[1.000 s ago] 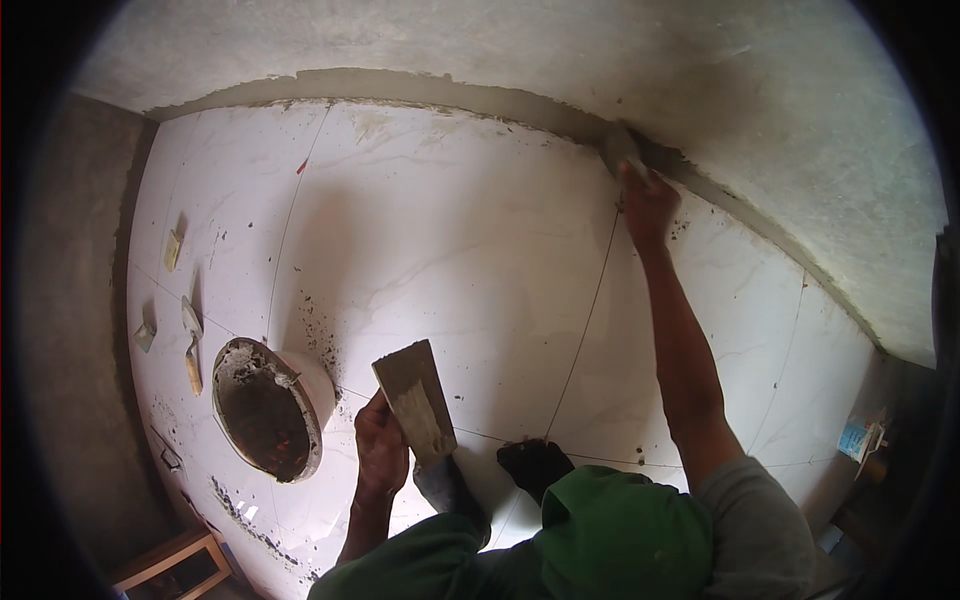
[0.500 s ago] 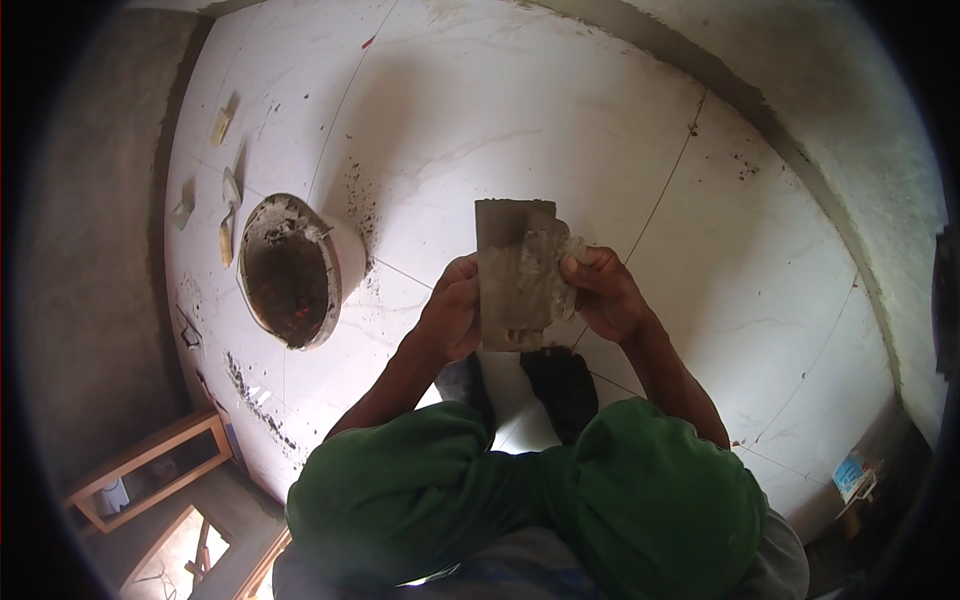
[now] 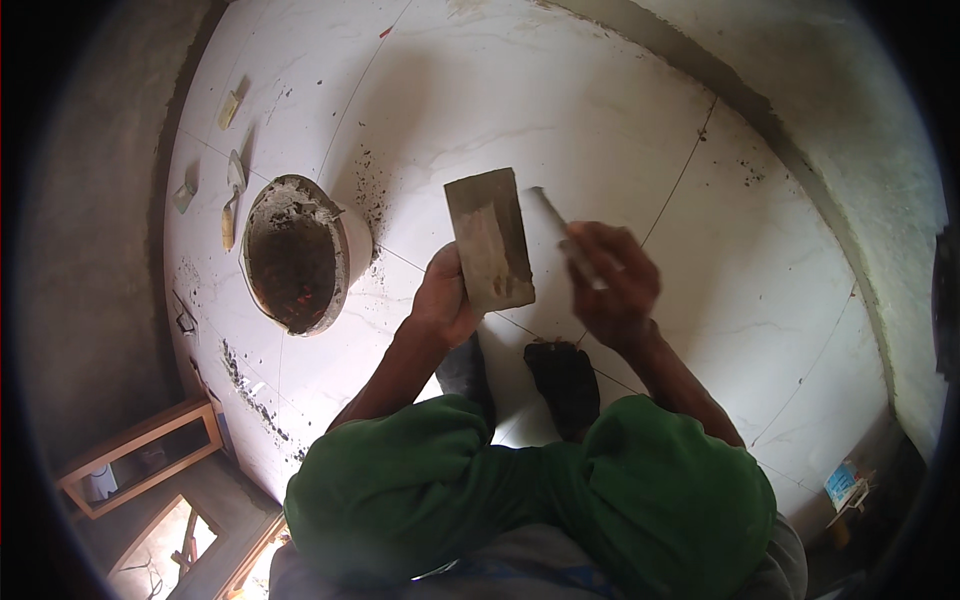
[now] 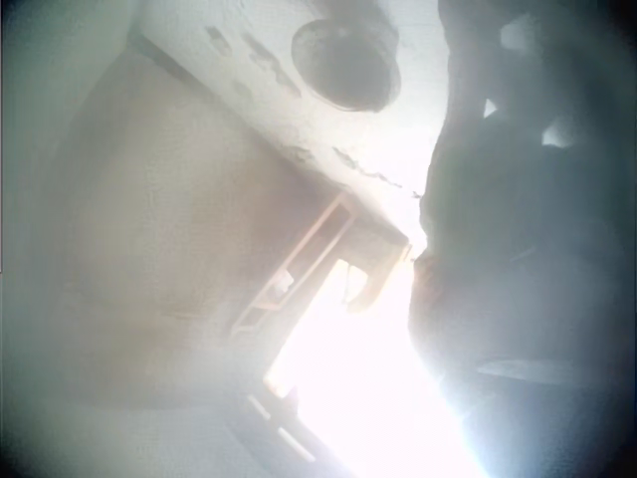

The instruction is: The person applies plaster along the bottom edge of a wall where it meets the tiled floor using a small trowel and a larger rectangular tool. They pick up plaster from a bucket with the small trowel and spread it across the rectangular tool before applying it to the wall seam.

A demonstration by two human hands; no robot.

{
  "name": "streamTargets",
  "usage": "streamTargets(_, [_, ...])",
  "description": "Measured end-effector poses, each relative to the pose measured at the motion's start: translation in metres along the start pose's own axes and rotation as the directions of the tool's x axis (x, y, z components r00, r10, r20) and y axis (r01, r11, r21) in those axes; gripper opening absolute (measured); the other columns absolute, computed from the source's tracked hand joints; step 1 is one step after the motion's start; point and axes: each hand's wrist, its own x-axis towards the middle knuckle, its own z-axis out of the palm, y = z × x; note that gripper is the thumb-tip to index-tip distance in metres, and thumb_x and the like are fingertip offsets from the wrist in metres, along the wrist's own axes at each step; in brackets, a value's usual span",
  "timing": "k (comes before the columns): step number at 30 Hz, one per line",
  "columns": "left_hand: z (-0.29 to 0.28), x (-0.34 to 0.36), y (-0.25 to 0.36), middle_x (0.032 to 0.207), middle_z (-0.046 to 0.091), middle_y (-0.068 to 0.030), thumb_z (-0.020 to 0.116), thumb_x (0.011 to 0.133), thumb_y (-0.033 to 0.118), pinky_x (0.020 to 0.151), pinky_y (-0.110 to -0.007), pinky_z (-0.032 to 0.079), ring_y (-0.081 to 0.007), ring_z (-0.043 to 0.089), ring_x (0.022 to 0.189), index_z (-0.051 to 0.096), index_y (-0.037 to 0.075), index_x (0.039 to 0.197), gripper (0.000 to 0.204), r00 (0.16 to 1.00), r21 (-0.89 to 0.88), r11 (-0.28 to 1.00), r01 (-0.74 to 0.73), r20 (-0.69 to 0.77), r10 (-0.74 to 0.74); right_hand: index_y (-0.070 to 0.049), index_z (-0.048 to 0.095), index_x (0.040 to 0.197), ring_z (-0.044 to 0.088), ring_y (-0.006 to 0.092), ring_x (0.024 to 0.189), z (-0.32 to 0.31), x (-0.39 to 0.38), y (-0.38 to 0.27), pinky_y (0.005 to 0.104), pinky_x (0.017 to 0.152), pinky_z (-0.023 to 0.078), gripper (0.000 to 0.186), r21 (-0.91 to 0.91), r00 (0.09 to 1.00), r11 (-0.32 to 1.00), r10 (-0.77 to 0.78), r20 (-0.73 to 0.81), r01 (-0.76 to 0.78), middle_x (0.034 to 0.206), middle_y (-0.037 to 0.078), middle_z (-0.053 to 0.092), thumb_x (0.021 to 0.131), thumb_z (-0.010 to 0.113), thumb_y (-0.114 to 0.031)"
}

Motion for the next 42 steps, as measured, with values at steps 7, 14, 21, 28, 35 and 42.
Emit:
streamTargets(7, [-0.003, -0.006, 0.032, 0.134, 0.066, -0.0146, 0.050, 0.111, 0.035, 0.106, -0.046, 0.055, -0.0270, 0.066, 0.120, 0.055, 0.000, 0.140, 0.045, 0.911, 0.084, 0.921, -0.382, 0.204, 0.359, -0.001, 0.071, 0.127, 0.066, 0.0270, 0.077, -0.013, -0.024, 0.003, 0.0369, 0.061, 0.055, 0.059, -0.109, 0.948, 0.970, -0.183, 0.262, 0.218, 0.111, 0.016, 0.071, 0.068, 0.068, 0.006])
streamTargets(14, [0.008, 0.002, 0.027, 0.125, 0.068, -0.0116, 0.045, 0.106, 0.009, 0.096, -0.034, 0.058, -0.0201, 0.068, 0.112, 0.053, -0.003, 0.144, 0.041, 0.882, 0.353, 0.810, -0.469, 0.154, 0.444, -0.002, 0.077, 0.119, 0.066, 0.0237, 0.077, -0.001, -0.022, -0.027, 0.0362, 0.063, 0.056, 0.052, -0.117, 0.887, 0.912, -0.343, 0.309, 0.393, 0.111, 0.014, 0.073, 0.068, 0.068, -0.005])
streamTargets(21, [0.025, -0.011, 0.006, 0.124, 0.072, -0.0089, 0.058, 0.106, 0.007, 0.096, -0.029, 0.055, -0.0132, 0.067, 0.111, 0.063, -0.003, 0.137, 0.033, 0.949, 0.809, 0.502, -0.306, 0.218, 0.227, -0.002, 0.077, 0.120, 0.067, 0.0240, 0.078, -0.007, 0.037, 0.000, 0.0350, 0.066, 0.057, 0.054, -0.302, 0.931, 0.881, -0.338, 0.139, 0.365, 0.110, 0.012, 0.075, 0.066, 0.071, -0.003])
streamTargets(28, [0.019, -0.011, 0.008, 0.123, 0.073, -0.0101, 0.058, 0.105, 0.002, 0.097, -0.033, 0.058, -0.0167, 0.070, 0.110, 0.063, -0.003, 0.137, 0.033, 0.973, 0.599, 0.767, -0.231, 0.121, 0.198, -0.001, 0.078, 0.102, 0.071, 0.0217, 0.076, -0.079, 0.060, 0.140, 0.0373, 0.069, 0.058, 0.018, -0.324, 0.864, 0.883, 0.156, -0.479, -0.339, 0.090, 0.015, 0.076, 0.090, 0.080, -0.014])
streamTargets(35, [0.004, -0.012, 0.012, 0.126, 0.072, -0.0093, 0.059, 0.104, 0.002, 0.099, -0.034, 0.057, -0.0162, 0.070, 0.111, 0.061, -0.003, 0.141, 0.037, 0.970, 0.607, 0.757, -0.241, 0.129, 0.205, 0.000, 0.074, 0.087, 0.065, 0.0269, 0.058, -0.085, 0.108, 0.220, 0.0414, 0.065, 0.052, 0.030, -0.222, 0.833, 0.860, 0.331, -0.444, -0.460, 0.065, 0.016, 0.067, 0.092, 0.077, -0.029])
streamTargets(42, [0.000, -0.024, 0.021, 0.128, 0.071, -0.0101, 0.058, 0.102, -0.002, 0.099, -0.033, 0.057, -0.0158, 0.069, 0.112, 0.060, -0.004, 0.141, 0.040, 0.965, 0.592, 0.765, -0.255, 0.104, 0.241, 0.000, 0.078, 0.090, 0.051, 0.0211, 0.055, -0.131, 0.098, 0.274, 0.0418, 0.061, 0.047, 0.036, -0.219, 0.776, 0.783, 0.454, -0.439, -0.582, 0.064, 0.014, 0.067, 0.092, 0.079, -0.036])
